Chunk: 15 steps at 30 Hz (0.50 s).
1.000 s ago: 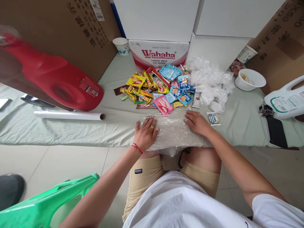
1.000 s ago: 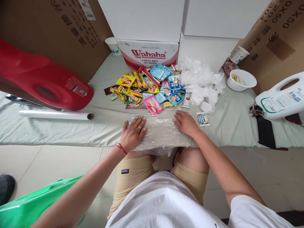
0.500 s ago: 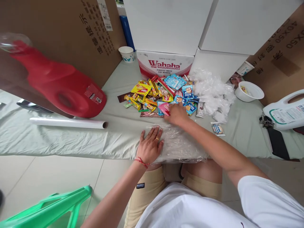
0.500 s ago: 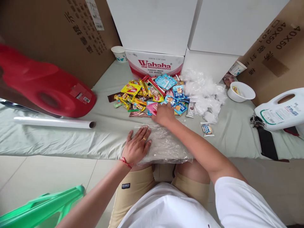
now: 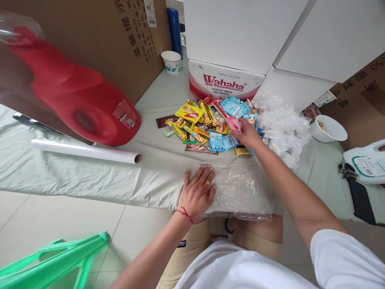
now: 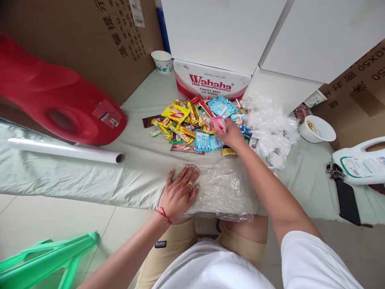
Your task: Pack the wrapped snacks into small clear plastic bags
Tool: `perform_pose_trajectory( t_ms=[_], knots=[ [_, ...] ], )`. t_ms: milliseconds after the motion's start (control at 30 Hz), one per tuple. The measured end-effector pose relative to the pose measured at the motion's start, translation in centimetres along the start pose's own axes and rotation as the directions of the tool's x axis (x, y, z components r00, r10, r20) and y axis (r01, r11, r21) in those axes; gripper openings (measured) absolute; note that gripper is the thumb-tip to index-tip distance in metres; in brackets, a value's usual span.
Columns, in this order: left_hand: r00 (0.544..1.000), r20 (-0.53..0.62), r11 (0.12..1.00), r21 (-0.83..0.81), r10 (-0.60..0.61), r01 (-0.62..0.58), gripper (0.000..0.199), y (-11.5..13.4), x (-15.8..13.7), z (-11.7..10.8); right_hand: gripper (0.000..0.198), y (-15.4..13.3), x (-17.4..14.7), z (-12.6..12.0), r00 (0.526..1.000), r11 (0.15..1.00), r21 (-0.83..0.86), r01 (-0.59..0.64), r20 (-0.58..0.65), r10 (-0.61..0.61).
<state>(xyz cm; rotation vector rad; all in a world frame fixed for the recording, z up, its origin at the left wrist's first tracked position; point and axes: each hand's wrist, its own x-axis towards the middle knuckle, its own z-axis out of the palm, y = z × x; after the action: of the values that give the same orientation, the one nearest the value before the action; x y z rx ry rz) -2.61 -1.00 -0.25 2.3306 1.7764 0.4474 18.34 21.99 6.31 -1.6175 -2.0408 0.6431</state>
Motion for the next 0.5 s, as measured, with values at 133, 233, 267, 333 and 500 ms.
perform_pose_trajectory(
  t_ms=[133,233,267,333,500],
  knots=[
    [1.000,0.008,1.000,0.011,-0.010,0.010,0.055,0.1,0.0,-0.1,0.078,-1.4,-2.4,3.9,0.989,0.949,-0.287,0.129,0.110,-0.101],
    [1.000,0.007,1.000,0.018,-0.009,0.008,0.054,0.2,0.1,-0.2,0.077,-1.6,-2.4,4.6,0.961,0.903,-0.343,0.258,0.184,-0.204],
    [1.000,0.003,1.000,0.021,-0.010,0.010,0.054,0.2,0.1,-0.2,0.075,-1.5,-1.8,4.5,0.953,0.903,-0.326,0.280,0.204,-0.222],
    [1.000,-0.003,1.000,0.022,-0.015,0.015,0.054,0.3,0.2,-0.2,0.070,-1.2,0.1,3.9,0.969,0.934,-0.276,0.228,0.158,-0.190],
    [1.000,0.002,1.000,-0.002,-0.014,0.014,0.053,0.3,0.2,-0.1,0.068,-1.6,4.6,3.4,0.979,0.963,-0.237,-0.126,-0.186,0.082]
  ],
)
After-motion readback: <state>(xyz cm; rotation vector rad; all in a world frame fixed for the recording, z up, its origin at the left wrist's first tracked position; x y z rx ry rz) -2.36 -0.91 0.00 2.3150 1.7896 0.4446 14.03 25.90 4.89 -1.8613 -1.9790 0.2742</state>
